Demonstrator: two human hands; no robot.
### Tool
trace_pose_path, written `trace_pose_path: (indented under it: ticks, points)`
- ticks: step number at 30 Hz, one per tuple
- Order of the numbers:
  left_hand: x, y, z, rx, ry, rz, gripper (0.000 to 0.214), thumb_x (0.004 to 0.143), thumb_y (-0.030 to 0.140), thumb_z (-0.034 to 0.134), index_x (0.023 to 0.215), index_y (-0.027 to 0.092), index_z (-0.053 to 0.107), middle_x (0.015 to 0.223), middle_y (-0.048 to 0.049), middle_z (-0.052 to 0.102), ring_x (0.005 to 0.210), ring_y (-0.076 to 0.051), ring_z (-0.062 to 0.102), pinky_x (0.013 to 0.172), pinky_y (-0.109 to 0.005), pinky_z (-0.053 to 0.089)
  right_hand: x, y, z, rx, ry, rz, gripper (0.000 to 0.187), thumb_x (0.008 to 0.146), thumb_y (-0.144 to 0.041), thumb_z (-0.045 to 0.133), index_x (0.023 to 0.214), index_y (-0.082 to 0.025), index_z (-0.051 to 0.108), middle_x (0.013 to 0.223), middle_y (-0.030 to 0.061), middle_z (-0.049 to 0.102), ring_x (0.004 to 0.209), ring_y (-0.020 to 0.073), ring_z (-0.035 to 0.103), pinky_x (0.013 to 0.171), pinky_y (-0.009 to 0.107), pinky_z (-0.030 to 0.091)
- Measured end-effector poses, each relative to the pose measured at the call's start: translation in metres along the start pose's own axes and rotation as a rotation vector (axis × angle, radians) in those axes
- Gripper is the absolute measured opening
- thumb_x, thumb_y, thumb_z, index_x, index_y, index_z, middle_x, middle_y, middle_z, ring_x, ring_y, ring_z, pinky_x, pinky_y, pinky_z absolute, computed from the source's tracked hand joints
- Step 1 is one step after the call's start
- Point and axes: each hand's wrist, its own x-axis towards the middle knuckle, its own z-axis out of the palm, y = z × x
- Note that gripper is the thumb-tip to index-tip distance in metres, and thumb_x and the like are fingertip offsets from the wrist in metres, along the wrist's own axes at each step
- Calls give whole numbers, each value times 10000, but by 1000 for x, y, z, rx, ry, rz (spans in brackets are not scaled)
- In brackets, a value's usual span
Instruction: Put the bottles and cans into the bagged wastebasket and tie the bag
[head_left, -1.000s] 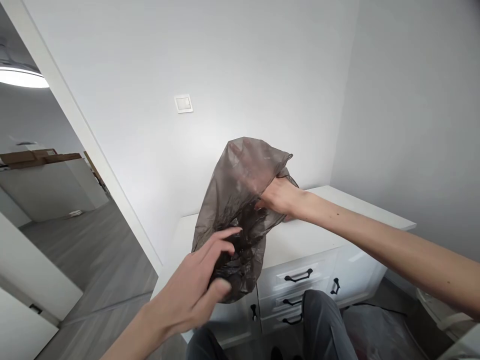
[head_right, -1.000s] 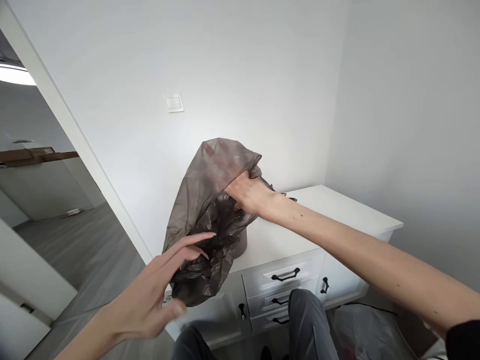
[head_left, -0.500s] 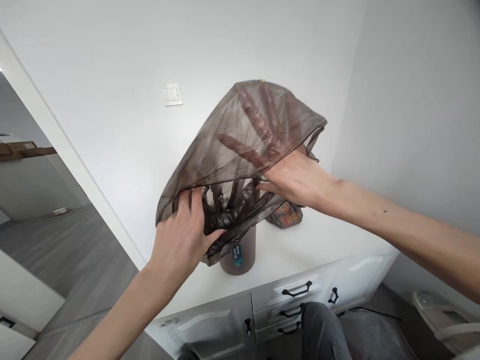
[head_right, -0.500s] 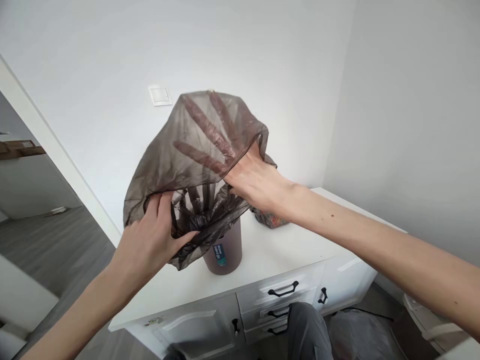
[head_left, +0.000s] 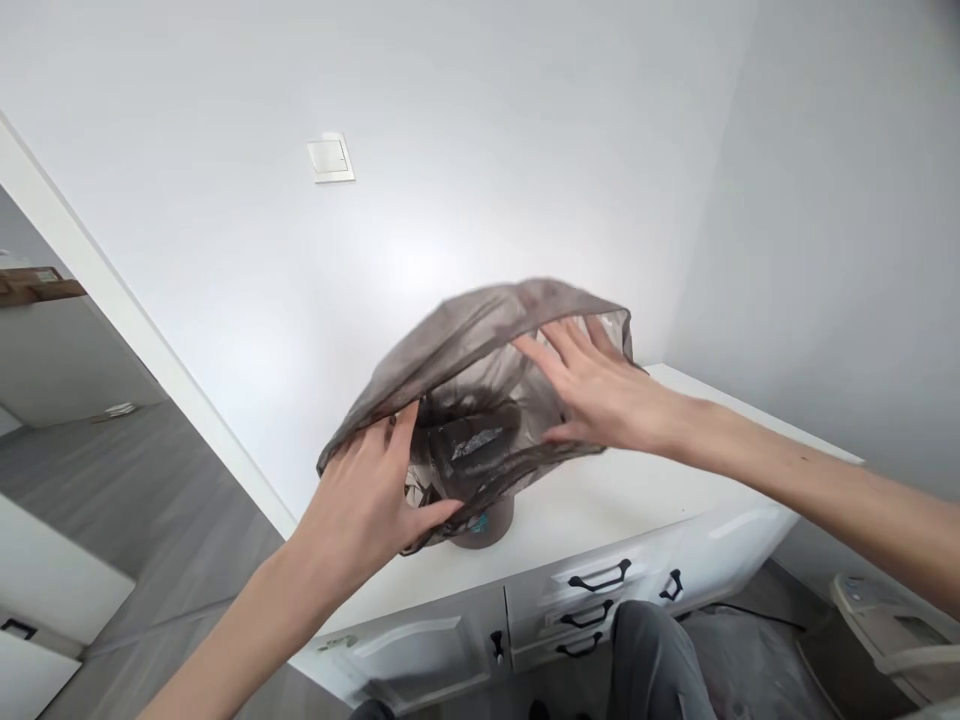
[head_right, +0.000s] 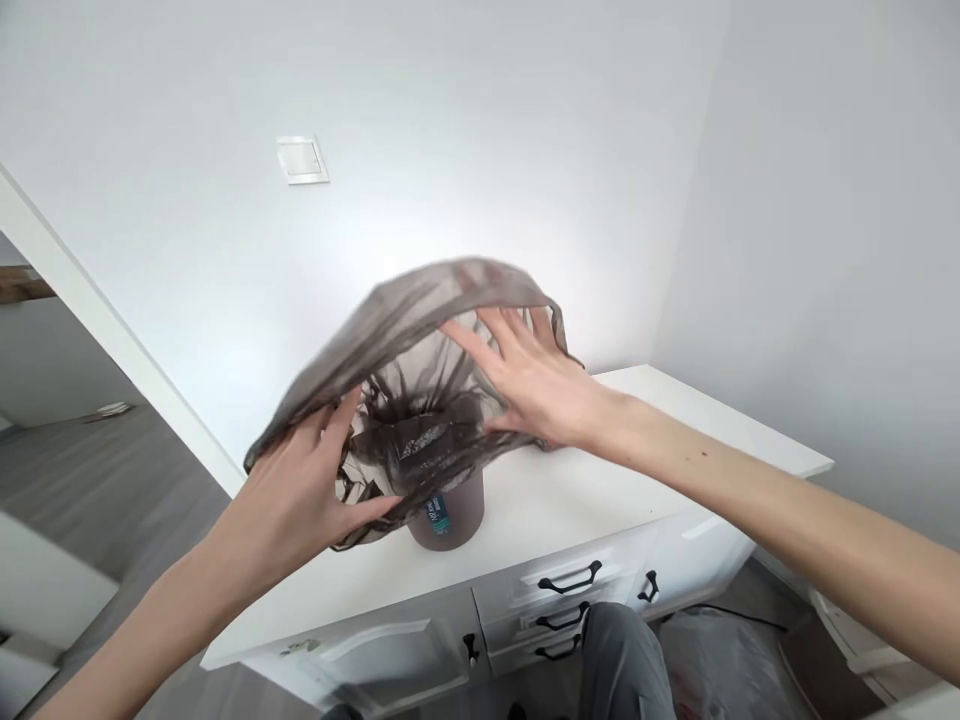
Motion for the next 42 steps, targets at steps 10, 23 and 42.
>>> trace_pose_path:
  ticks: [10, 23, 42]
  points:
    - [1, -8, 7, -229, -121, 17, 656, 996, 629, 475, 1470, 176, 482, 1390, -177, 626, 1323, -386, 566, 1055, -565, 495, -8, -46, 22, 332, -240, 50, 185, 1041, -213, 493, 1116, -189, 660, 1047, 112, 741, 922, 243, 728, 810, 342, 539]
    - [37, -32, 50, -386, -129, -98, 632, 1086, 489, 225, 1609, 139, 289, 1678, -179, 368, 1579, -290, 311, 1274, -518, 268, 125, -39, 138, 377, -1028, -97, 526, 745, -188, 761, 1271, -178, 740, 1281, 83, 750, 1132, 256, 723, 916, 302, 575]
    - [57, -92, 116, -861, -196, -254, 972, 922, 743, 558, 1685, 275, 179, 1756, -91, 196, 1600, -354, 242, 1294, -527, 256, 59, 4, 113, 537, -430, 377, 1108, 734, -692, 827, 1625, -268, 323, 1678, 183, 348, 1503, 400, 405, 1183, 557, 409]
